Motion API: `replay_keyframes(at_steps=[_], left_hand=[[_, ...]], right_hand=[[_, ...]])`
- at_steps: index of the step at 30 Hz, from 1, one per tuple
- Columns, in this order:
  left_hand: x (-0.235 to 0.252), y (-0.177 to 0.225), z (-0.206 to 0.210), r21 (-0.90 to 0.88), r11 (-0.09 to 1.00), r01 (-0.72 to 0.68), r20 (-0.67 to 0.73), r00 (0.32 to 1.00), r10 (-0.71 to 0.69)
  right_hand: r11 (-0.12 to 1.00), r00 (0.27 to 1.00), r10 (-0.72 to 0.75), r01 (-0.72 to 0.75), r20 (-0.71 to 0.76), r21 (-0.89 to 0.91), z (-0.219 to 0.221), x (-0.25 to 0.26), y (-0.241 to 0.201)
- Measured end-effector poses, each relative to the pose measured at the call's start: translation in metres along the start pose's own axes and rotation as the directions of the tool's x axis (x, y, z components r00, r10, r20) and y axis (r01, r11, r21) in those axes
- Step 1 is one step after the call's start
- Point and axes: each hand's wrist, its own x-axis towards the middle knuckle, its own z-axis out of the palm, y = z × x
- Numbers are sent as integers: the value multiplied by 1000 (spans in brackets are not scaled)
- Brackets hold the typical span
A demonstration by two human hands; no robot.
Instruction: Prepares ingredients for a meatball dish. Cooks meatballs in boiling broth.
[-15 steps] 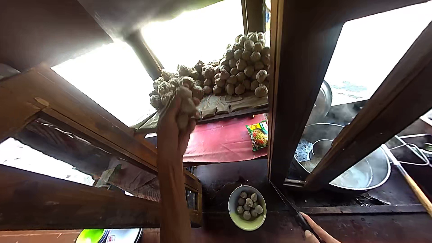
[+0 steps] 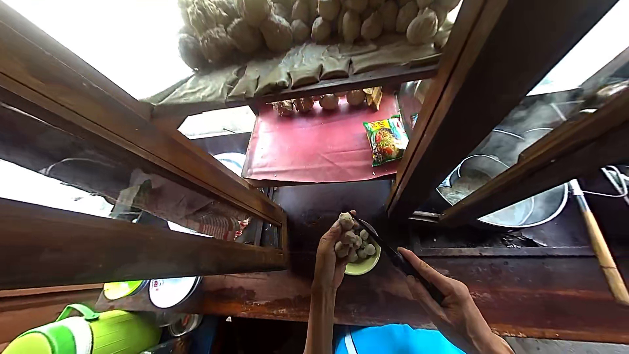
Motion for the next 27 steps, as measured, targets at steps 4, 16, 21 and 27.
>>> replay_keyframes(at_steps=[4, 16, 21, 27], left_hand=[[5, -10, -3, 102, 995, -16, 18, 1000, 15], [18, -25, -6, 174, 977, -121, -43, 991, 130], [17, -32, -8, 257, 956, -140, -26, 988, 152], [16, -46, -5, 263, 962, -79, -53, 994, 96]], right_hand=[[989, 1000, 16, -17, -11, -146, 5, -4, 5], [977, 998, 46, -53, -41, -207, 4, -10, 10], [970, 998, 35, -47, -56, -237, 12, -11, 17], [968, 996, 78, -88, -54, -236, 24, -3, 26]])
